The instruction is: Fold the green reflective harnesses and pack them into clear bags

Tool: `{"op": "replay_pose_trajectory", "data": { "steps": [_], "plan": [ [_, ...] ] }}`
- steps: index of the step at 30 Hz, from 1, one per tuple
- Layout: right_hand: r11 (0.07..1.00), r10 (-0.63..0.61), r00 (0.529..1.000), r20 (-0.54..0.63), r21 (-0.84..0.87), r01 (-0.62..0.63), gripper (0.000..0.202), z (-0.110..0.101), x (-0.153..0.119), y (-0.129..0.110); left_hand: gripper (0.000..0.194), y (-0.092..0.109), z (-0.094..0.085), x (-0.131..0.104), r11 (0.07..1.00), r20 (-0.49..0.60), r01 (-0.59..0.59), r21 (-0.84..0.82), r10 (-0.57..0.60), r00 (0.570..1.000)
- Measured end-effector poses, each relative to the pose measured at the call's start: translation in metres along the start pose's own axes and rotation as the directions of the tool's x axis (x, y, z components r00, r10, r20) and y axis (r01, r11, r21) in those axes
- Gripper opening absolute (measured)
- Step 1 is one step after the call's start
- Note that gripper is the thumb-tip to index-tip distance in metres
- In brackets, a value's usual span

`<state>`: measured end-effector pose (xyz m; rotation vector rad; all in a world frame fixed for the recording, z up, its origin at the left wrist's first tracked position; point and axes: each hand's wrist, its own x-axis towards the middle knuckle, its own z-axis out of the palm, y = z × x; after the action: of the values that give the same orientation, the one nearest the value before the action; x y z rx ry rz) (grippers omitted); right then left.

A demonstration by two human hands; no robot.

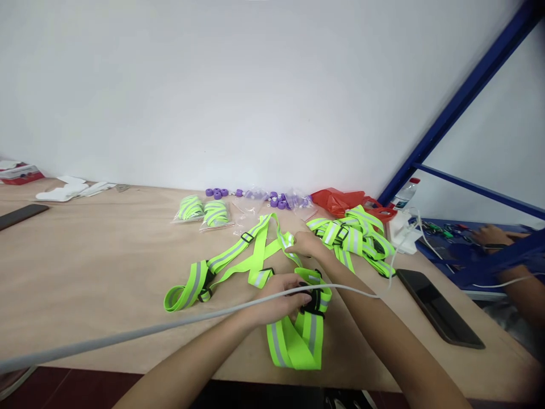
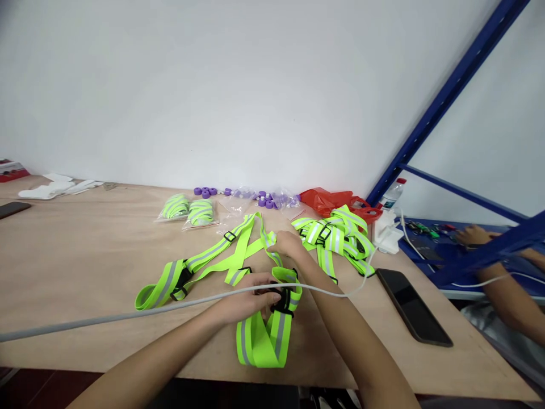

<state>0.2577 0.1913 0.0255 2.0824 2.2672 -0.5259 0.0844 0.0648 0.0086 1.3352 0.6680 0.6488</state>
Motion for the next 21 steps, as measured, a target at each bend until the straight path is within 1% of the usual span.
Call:
{"op": "replay_pose_trajectory", "data": {
  "steps": [3,7,9,11,13,17,21],
  "plan": [
    [0.999,-0.012,1.0,0.015,0.039,0.011,0.029,0.002,0.003,0.005,0.026,-0.001,0.0,0.0,1.0,-0.021,-0.002,0.016,0.003,1.0],
    [0.992,-0.027,0.999,-0.047,0.126,0.033,0.026,0.001,0.006,0.013,0.023,-0.003,0.001,0.001,1.0,0.007,-0.011,0.022,0.011,1.0],
    [0.984,-0.032,0.996,-0.078,0.175,0.045,0.031,0.002,0.007,0.015,0.024,-0.003,0.001,0.002,1.0,0.024,-0.021,0.012,0.021,0.999],
    [0.972,-0.028,0.994,-0.106,0.23,0.052,0.037,0.004,0.009,0.015,0.024,-0.002,0.001,0.002,1.0,0.01,-0.012,0.01,0.012,1.0],
    [0.954,-0.011,0.991,-0.136,0.295,0.051,0.036,0.008,0.013,0.013,0.023,-0.002,0.001,0.002,1.0,-0.01,0.005,0.017,-0.004,1.0],
    [0.891,0.044,0.983,-0.179,0.452,0.043,0.027,0.011,0.022,0.007,0.023,-0.005,0.001,0.001,1.0,-0.006,-0.002,0.016,0.002,1.0],
    [0.781,0.092,0.984,-0.151,0.624,0.023,0.03,0.007,0.03,0.007,0.027,-0.01,0.005,0.001,1.0,0.017,-0.015,-0.009,0.015,1.0]
  ]
}}
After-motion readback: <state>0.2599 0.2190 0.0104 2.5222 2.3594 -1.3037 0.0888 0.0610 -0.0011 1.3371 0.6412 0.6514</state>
